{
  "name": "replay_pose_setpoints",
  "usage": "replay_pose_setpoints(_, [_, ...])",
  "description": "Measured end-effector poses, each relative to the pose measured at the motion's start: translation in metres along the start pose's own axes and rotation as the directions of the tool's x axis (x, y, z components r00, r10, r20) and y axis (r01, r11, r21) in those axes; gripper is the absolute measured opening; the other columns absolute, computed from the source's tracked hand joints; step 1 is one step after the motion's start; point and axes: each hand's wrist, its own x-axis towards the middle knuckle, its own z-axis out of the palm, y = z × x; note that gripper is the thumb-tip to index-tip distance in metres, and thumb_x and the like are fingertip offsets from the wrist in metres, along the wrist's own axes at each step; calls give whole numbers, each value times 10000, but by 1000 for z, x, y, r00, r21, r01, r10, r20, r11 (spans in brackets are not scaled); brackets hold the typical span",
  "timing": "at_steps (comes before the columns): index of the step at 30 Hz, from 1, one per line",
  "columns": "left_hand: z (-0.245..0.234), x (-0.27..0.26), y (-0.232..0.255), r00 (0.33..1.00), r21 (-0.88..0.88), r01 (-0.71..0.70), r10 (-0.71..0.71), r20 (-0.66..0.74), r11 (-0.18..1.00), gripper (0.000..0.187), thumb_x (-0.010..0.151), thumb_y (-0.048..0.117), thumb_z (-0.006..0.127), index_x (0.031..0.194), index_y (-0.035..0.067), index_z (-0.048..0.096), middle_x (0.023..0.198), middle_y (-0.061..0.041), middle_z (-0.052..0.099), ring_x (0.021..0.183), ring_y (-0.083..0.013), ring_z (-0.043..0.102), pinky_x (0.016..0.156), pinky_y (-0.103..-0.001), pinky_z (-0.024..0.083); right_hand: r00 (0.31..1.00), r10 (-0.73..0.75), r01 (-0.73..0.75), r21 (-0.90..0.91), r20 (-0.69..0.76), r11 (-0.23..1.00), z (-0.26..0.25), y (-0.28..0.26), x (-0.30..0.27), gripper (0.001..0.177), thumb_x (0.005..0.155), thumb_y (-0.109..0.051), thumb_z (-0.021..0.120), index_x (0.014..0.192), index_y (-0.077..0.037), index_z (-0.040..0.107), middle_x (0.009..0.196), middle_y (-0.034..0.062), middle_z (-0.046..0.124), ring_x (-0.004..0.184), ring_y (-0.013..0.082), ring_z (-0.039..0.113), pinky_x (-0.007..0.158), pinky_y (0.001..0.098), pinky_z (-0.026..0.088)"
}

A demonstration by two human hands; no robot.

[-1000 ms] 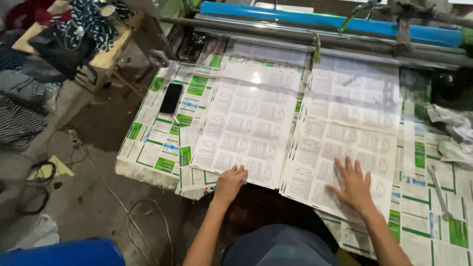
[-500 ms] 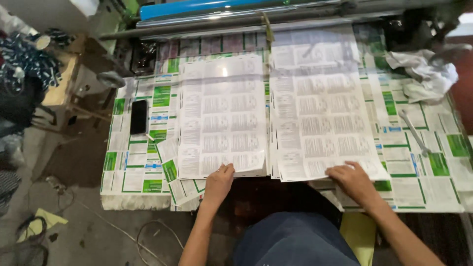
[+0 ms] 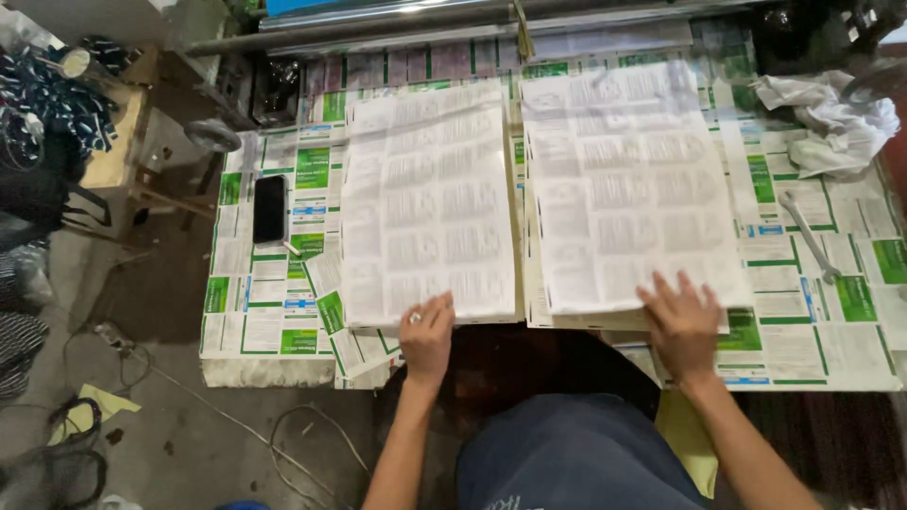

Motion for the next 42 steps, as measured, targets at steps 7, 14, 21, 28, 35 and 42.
replay_pose_setpoints(7, [28,-42,-17,978,-128,98,-72,195,987,153,939,61,603,1057,36,699,1347,-125,676,1258,-396,635,1068,-493,499,996,57,-67,169,61,983,37,0,-38,446,955,-205,662,1400,-223,641,1466,67,629,1398,360,547,1155,525,398])
replay_pose_setpoints(14, [24,-16,-31,916,-270,265,-155,370,926,99,872,49,709,967,41,683,1330,-134,693,1250,-384,640,1003,-454,537,995,79,-92,219,66,971,41,6,-24,419,955,-216,649,1370,-268,668,1480,102,610,1386,361,547,1141,516,395])
replay_pose_setpoints(21, [49,9,-43,861,-195,279,-156,483,940,576,870,-123,491,1441,-47,485,1123,-189,689,1374,-487,466,1079,-513,428,989,71,-106,283,130,953,41,10,-12,399,926,-234,664,1323,-269,688,1469,111,609,1385,376,529,1131,516,386])
replay_pose_setpoints(28, [80,43,-53,855,-168,289,-175,489,942,588,907,-125,459,1488,-32,436,1157,-197,676,1434,-462,432,1188,-537,330,987,74,-113,287,142,951,43,11,-12,407,921,-236,664,1327,-263,686,1478,102,594,1393,372,510,1125,515,385])
replay_pose_setpoints(35, [110,75,-69,845,-165,271,-152,513,948,637,844,-166,473,1465,-32,431,1385,-207,571,1443,-468,389,1207,-548,306,985,75,-117,284,153,952,39,10,-10,410,920,-236,665,1329,-258,686,1486,107,587,1389,379,509,1129,520,386])
replay_pose_setpoints(42, [150,108,-96,845,-74,191,-125,520,979,405,853,-128,526,1234,12,528,1556,-194,460,1467,-446,379,1192,-606,296,985,67,-109,271,158,957,41,11,-3,399,917,-224,669,1314,-248,695,1471,120,593,1369,393,512,1110,529,392])
